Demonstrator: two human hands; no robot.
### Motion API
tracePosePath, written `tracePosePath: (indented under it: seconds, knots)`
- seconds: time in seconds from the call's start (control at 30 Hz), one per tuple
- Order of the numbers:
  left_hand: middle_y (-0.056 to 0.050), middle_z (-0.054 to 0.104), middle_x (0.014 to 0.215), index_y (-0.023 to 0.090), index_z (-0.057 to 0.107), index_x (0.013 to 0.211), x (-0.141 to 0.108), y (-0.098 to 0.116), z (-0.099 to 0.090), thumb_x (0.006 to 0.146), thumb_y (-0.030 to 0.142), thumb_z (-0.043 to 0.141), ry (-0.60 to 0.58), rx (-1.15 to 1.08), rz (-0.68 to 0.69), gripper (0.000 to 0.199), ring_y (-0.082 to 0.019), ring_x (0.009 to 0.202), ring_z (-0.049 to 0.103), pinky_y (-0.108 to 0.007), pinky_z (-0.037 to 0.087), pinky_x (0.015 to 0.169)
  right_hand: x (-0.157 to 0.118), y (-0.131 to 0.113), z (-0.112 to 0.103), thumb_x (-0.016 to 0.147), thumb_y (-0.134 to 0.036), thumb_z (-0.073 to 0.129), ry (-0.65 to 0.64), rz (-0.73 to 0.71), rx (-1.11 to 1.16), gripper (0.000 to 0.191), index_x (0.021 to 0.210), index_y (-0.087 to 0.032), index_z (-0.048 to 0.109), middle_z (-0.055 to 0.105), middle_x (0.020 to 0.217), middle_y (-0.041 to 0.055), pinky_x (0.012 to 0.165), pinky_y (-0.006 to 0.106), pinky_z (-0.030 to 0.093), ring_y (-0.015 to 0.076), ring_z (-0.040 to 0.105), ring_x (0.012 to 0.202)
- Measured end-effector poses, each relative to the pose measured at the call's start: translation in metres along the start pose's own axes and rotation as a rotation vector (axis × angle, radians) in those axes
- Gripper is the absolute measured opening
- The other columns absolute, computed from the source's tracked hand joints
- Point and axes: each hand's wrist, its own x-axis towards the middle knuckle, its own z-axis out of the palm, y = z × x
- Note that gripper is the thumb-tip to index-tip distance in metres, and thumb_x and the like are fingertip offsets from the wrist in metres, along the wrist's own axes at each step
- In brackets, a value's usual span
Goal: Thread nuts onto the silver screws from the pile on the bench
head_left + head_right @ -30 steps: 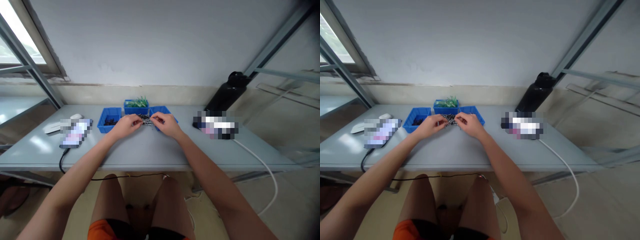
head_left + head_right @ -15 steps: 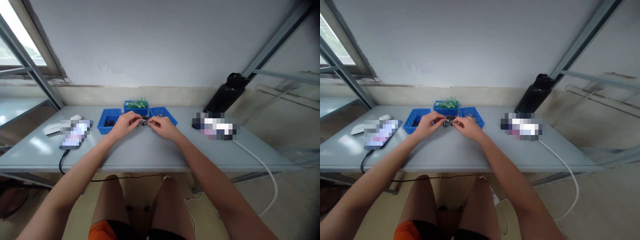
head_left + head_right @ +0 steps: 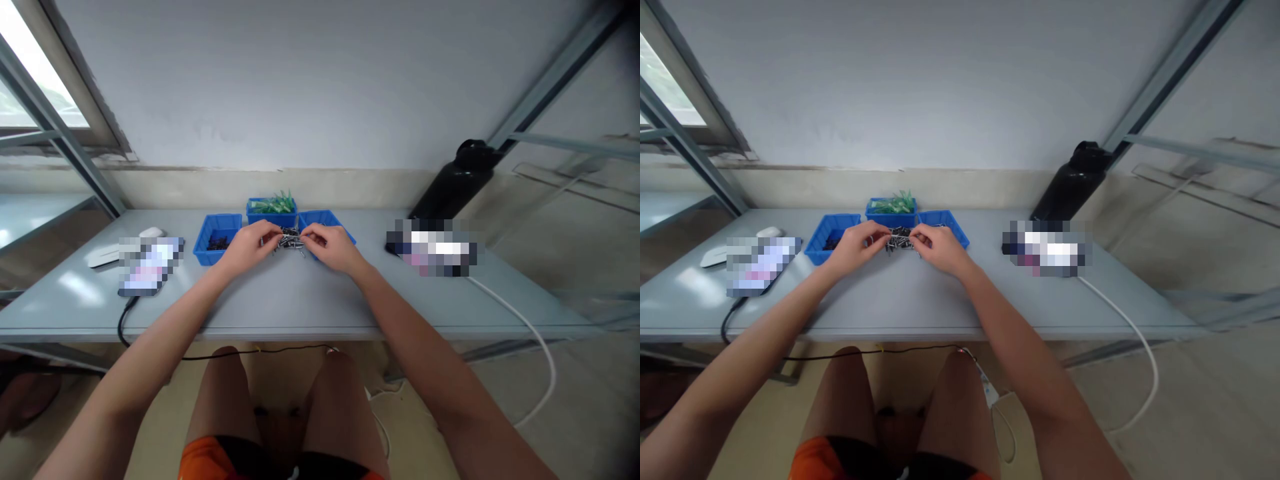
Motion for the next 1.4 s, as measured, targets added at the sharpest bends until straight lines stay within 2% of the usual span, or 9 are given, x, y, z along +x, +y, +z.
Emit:
tracePosePath:
  seconds: [0.3,0.47,0.7,0.97,1.07,1.17,1.3,1.4]
  knots:
    - [-0.004,0.067,0.083,0.016,0.066,0.092,0.001,-0.001,0.001,0.092,0.029,0.051,-0.029,0.009,-0.024,0.020,-0.011,0.067,0.058,-0.024,0.047,0.066,0.000,0.000,0.000,0.088,-0.035,0.048,-0.007,0.031,0.000,0.020,0.085,-0.020,0.062,0.060,0.064,-0.0003,0.059,0.026,0.037,0.0121,0.050,0.056]
    - [-0.003,0.067,0.083,0.016,0.066,0.091,0.001,-0.002,0.000,0.092,0.030,0.051,-0.024,0.015,-0.036,0.020,-0.010,0.065,0.057,-0.024,0.047,0.065,0.000,-0.002,0.000,0.083,-0.028,0.051,-0.022,0.019,0.045,0.013,0.090,-0.021,0.059,0.063,0.077,0.0023,0.061,0.026,0.042,0.0140,0.054,0.064]
    - [-0.004,0.067,0.083,0.016,0.065,0.092,0.001,-0.002,0.000,0.093,0.029,0.051,-0.023,0.004,-0.045,0.020,-0.010,0.066,0.057,-0.024,0.047,0.066,0.000,0.000,-0.002,0.079,-0.018,0.049,-0.037,-0.125,0.043,0.015,0.088,-0.021,0.061,0.060,0.103,0.0075,0.071,0.029,0.045,0.0162,0.056,0.081]
    - [-0.004,0.068,0.085,0.016,0.066,0.092,0.001,-0.001,0.001,0.092,0.029,0.051,-0.032,-0.011,-0.039,0.020,-0.011,0.068,0.058,-0.024,0.048,0.067,0.000,0.003,-0.002,0.081,-0.018,0.047,-0.090,-0.147,0.022,0.019,0.086,-0.021,0.066,0.065,0.086,0.0043,0.071,0.029,0.043,0.0161,0.056,0.076]
    - [-0.005,0.069,0.090,0.016,0.066,0.100,0.001,-0.001,0.002,0.092,0.031,0.051,-0.064,-0.018,-0.051,0.022,-0.012,0.070,0.060,-0.026,0.049,0.069,0.000,0.003,-0.006,0.081,-0.021,0.049,-0.036,-0.105,0.003,0.017,0.084,-0.021,0.066,0.066,0.086,0.0047,0.069,0.029,0.043,0.0162,0.056,0.073]
    - [-0.007,0.070,0.095,0.017,0.065,0.109,-0.001,-0.003,0.005,0.090,0.028,0.052,-0.176,-0.005,-0.055,0.025,-0.014,0.075,0.061,-0.029,0.050,0.072,0.001,0.009,-0.014,0.084,-0.028,0.050,0.069,-0.019,-0.034,0.018,0.083,-0.020,0.066,0.066,0.084,0.0051,0.069,0.030,0.044,0.0170,0.057,0.072]
    - [-0.007,0.068,0.095,0.017,0.066,0.107,-0.004,-0.004,0.011,0.090,0.028,0.050,-0.348,0.009,-0.019,0.025,-0.016,0.080,0.063,-0.031,0.051,0.075,0.003,0.027,-0.023,0.089,-0.039,0.048,0.261,0.138,-0.115,0.025,0.084,-0.021,0.065,0.068,0.081,0.0059,0.071,0.033,0.044,0.0201,0.059,0.075]
    - [-0.009,0.065,0.100,0.017,0.066,0.108,-0.006,-0.005,0.014,0.090,0.030,0.050,-0.409,0.033,-0.032,0.027,-0.018,0.083,0.063,-0.033,0.051,0.078,0.003,0.040,-0.026,0.091,-0.045,0.046,0.286,0.189,-0.152,0.031,0.083,-0.021,0.064,0.068,0.081,0.0063,0.071,0.033,0.044,0.0204,0.059,0.074]
